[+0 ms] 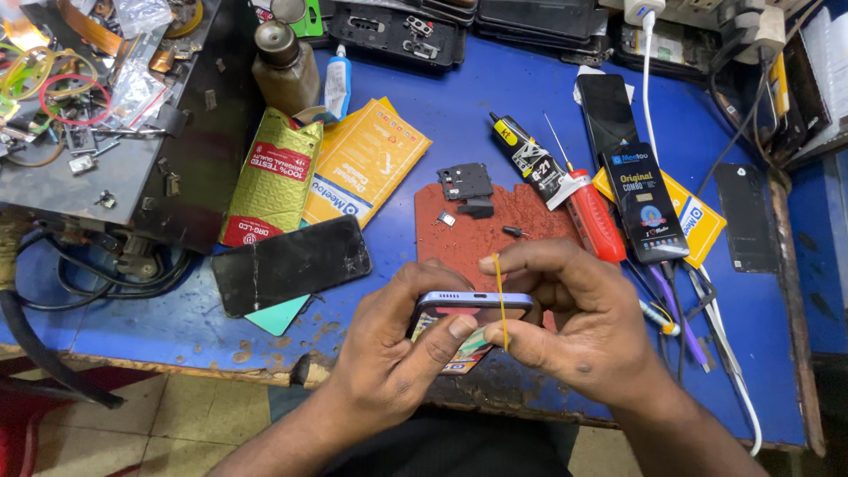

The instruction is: The person applies adhesive from a tube to the internal frame of a mobile phone, aligns a new screen component, and secures it with rubber bands.

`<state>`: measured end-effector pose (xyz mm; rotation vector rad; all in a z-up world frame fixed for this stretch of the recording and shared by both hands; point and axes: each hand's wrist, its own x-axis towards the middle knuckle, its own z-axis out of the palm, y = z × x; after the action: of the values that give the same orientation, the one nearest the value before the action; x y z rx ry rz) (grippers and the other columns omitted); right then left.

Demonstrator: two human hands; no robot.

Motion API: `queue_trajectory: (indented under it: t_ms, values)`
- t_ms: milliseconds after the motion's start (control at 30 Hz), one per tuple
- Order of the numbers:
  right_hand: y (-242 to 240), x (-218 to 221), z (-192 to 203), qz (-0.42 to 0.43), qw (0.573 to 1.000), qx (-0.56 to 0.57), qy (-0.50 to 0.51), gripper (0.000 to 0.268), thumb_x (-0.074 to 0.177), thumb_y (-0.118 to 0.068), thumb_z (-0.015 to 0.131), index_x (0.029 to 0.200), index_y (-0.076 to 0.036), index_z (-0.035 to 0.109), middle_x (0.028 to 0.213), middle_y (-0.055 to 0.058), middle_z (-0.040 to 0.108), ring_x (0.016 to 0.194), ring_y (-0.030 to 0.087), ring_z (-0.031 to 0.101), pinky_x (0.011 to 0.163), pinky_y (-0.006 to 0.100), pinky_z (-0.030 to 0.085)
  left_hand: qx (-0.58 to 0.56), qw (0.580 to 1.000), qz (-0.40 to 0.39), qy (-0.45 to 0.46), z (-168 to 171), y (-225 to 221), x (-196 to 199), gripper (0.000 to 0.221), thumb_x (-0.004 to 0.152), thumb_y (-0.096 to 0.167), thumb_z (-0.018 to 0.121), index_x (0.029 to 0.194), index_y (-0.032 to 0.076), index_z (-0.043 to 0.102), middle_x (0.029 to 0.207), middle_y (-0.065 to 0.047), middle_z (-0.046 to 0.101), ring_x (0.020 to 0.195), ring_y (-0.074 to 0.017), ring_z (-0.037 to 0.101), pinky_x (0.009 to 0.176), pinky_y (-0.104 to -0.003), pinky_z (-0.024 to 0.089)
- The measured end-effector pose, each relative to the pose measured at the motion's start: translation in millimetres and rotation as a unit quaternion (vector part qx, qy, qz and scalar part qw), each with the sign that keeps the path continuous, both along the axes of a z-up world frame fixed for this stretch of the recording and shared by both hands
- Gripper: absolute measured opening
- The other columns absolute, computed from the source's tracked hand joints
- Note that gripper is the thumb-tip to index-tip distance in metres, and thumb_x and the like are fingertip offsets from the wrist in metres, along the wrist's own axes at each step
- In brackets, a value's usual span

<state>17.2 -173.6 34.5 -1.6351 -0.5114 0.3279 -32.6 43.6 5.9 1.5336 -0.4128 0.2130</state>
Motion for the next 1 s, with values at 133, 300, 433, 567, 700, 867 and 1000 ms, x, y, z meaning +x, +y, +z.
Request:
queue_trajectory:
  t_ms: [133, 300, 433, 567, 700, 867, 1000]
  values:
    - [0, 0, -5, 0.048, 0.997, 0.060, 0.014, 0.049, 0.088, 0.002, 0.079, 0.132, 0.004, 0.059, 0.101, 0.008, 0.072, 0.093, 0.010, 0.070, 0.080, 0.024, 0.059, -0.006, 1.000, 0.001, 0.010, 0, 1, 0, 0.018, 0.105, 0.014, 0.064, 0.116, 0.001, 0.058, 0.100, -0.010, 0.068, 0.089, -0.0185, 0.070, 0.081, -0.030, 0.055]
    - [2, -2, -7, 0.036, 0.998, 0.060, 0.007, 0.047, 0.089, 0.004, 0.078, 0.133, 0.006, 0.060, 0.104, 0.011, 0.072, 0.097, 0.013, 0.072, 0.083, 0.027, 0.060, -0.011, 1.000, 0.009, -0.010, 0, -1, -1, 0.018, 0.106, 0.014, 0.063, 0.118, 0.002, 0.056, 0.102, -0.010, 0.068, 0.091, -0.0189, 0.070, 0.083, -0.030, 0.055]
    - [7, -3, 1, 0.038, 0.998, 0.041, 0.005, 0.063, 0.080, -0.003, 0.085, 0.135, 0.002, 0.055, 0.109, 0.009, 0.072, 0.087, 0.009, 0.070, 0.067, 0.021, 0.054, -0.011, 1.000, 0.020, -0.011, 1, 0, -2, 0.017, 0.106, 0.012, 0.062, 0.118, 0.002, 0.055, 0.101, -0.011, 0.066, 0.090, -0.0190, 0.068, 0.083, -0.030, 0.054]
    - [13, -3, 6, 0.051, 0.995, -0.067, -0.050, 0.083, 0.068, -0.021, 0.090, 0.140, -0.003, 0.053, 0.103, 0.002, 0.065, 0.064, 0.000, 0.051, 0.052, 0.017, 0.037, -0.018, 0.998, 0.042, -0.039, 1, -1, -3, 0.017, 0.110, 0.011, 0.060, 0.122, 0.002, 0.053, 0.107, -0.011, 0.063, 0.096, -0.0182, 0.064, 0.089, -0.031, 0.053]
    - [14, -4, -11, 0.070, 0.991, -0.107, 0.043, 0.063, 0.072, -0.025, 0.084, 0.126, -0.004, 0.061, 0.078, -0.002, 0.065, 0.054, 0.002, 0.054, 0.046, 0.020, 0.041, -0.069, 0.993, 0.088, -0.024, 5, 3, 3, 0.015, 0.115, 0.014, 0.057, 0.119, 0.003, 0.049, 0.101, -0.007, 0.058, 0.085, -0.0121, 0.053, 0.085, -0.026, 0.048]
    - [-2, -17, -59, 0.016, 0.975, -0.121, 0.185, 0.025, 0.090, -0.021, 0.076, 0.084, 0.002, 0.068, 0.069, 0.003, 0.065, 0.052, 0.008, 0.063, 0.046, 0.025, 0.051, -0.132, 0.974, 0.184, -0.025, 25, 15, 26, 0.018, 0.116, 0.016, 0.053, 0.122, 0.001, 0.046, 0.107, -0.009, 0.057, 0.098, -0.0151, 0.056, 0.091, -0.029, 0.050]
    - [-26, -32, -88, -0.047, 0.985, -0.099, 0.131, 0.028, 0.095, -0.018, 0.066, 0.075, 0.001, 0.066, 0.062, 0.007, 0.069, 0.044, 0.011, 0.063, 0.041, 0.025, 0.050, -0.391, 0.918, 0.067, 0.016, 42, 17, 44, 0.019, 0.112, 0.015, 0.052, 0.123, 0.003, 0.041, 0.113, -0.014, 0.065, 0.102, -0.0243, 0.073, 0.088, -0.038, 0.063]
